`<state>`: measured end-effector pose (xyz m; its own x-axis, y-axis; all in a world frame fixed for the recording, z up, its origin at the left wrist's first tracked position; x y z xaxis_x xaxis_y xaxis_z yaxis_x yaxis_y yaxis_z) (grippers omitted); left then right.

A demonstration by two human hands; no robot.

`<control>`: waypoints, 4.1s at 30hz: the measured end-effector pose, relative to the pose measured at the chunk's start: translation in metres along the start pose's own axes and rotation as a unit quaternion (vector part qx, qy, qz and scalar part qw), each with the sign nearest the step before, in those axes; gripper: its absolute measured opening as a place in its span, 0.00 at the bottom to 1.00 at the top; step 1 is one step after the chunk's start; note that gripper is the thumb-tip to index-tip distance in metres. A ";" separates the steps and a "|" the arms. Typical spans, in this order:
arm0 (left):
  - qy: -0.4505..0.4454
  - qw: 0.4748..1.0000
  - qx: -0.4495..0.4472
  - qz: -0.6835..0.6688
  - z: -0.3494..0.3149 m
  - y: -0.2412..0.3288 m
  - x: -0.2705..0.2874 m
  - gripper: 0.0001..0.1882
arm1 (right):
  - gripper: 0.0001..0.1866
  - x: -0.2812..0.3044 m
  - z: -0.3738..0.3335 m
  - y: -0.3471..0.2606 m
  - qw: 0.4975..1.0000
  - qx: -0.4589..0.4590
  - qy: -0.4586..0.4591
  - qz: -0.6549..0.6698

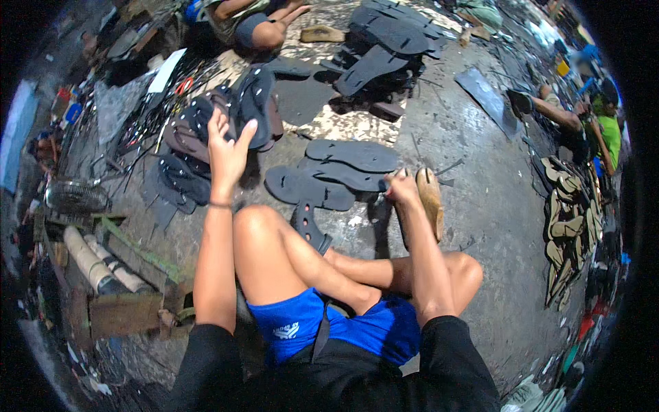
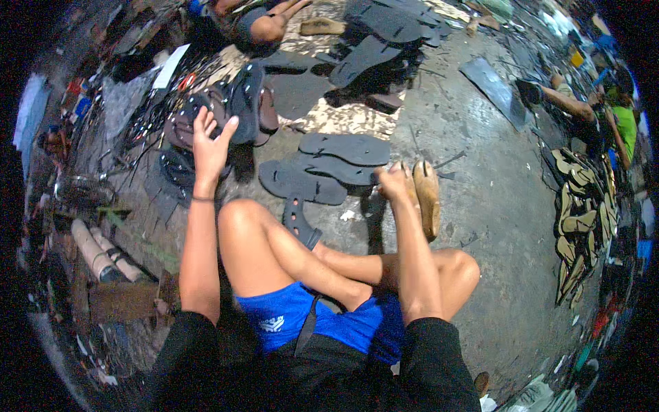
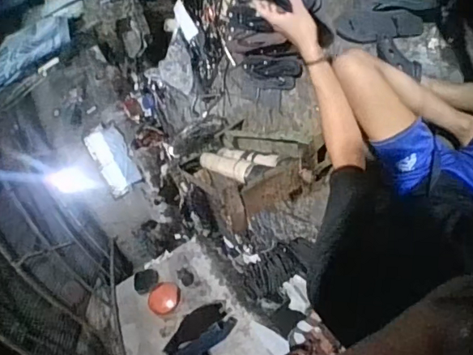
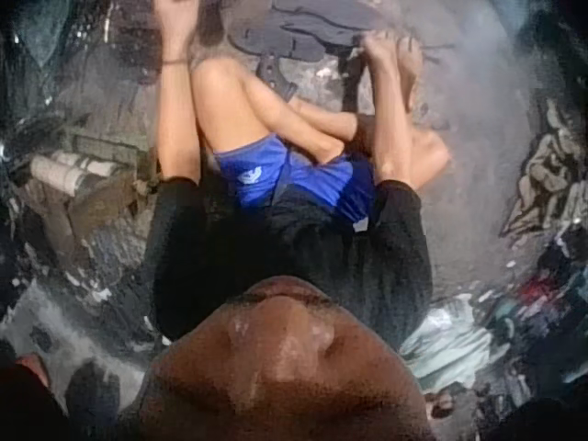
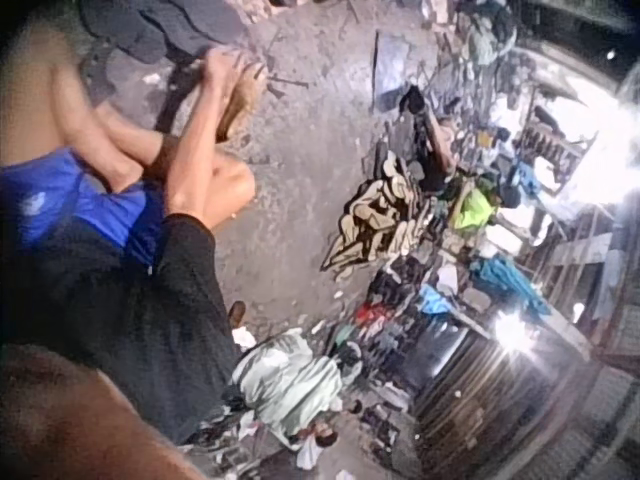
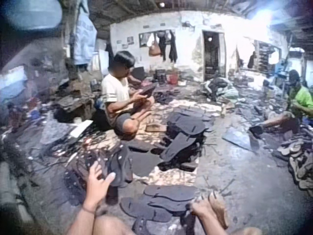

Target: The person sits on the floor and assembles flip-flops by attaching straps to soles. They repeatedly pick up a sole, align and press the strap into place, then set the finished pair aside.

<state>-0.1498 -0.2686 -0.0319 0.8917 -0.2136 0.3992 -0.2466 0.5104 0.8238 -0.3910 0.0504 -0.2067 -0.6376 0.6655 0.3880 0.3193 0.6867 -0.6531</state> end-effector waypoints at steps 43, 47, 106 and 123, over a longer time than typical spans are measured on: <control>-0.485 0.830 -0.126 -0.245 -0.206 0.158 0.066 0.19 | 0.32 0.020 -0.328 -0.041 0.749 0.607 -0.264 0.000; -0.509 0.827 -0.154 -0.182 -0.208 0.162 0.077 0.22 | 0.28 0.013 -0.327 -0.046 0.747 0.618 -0.247 0.004; -0.207 0.587 0.394 -0.677 -0.299 0.049 -0.006 0.57 | 0.34 -0.055 -0.365 0.009 0.874 0.471 0.080 -0.091; -0.263 0.802 0.229 -0.486 -0.240 0.076 -0.010 0.47 | 0.34 -0.048 -0.346 -0.022 0.813 0.536 0.208 -0.096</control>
<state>-0.0860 -0.0278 -0.0702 0.4935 -0.7084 -0.5046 0.2463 -0.4426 0.8622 -0.1250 0.1041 0.0138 -0.2409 0.7704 0.5902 -0.6945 0.2880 -0.6593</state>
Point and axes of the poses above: each hand's wrist, its own z-axis towards the middle knuckle, its own x-axis out of the back of the hand, y = z × x, the point moved 4 cm from there along z, towards the middle knuckle
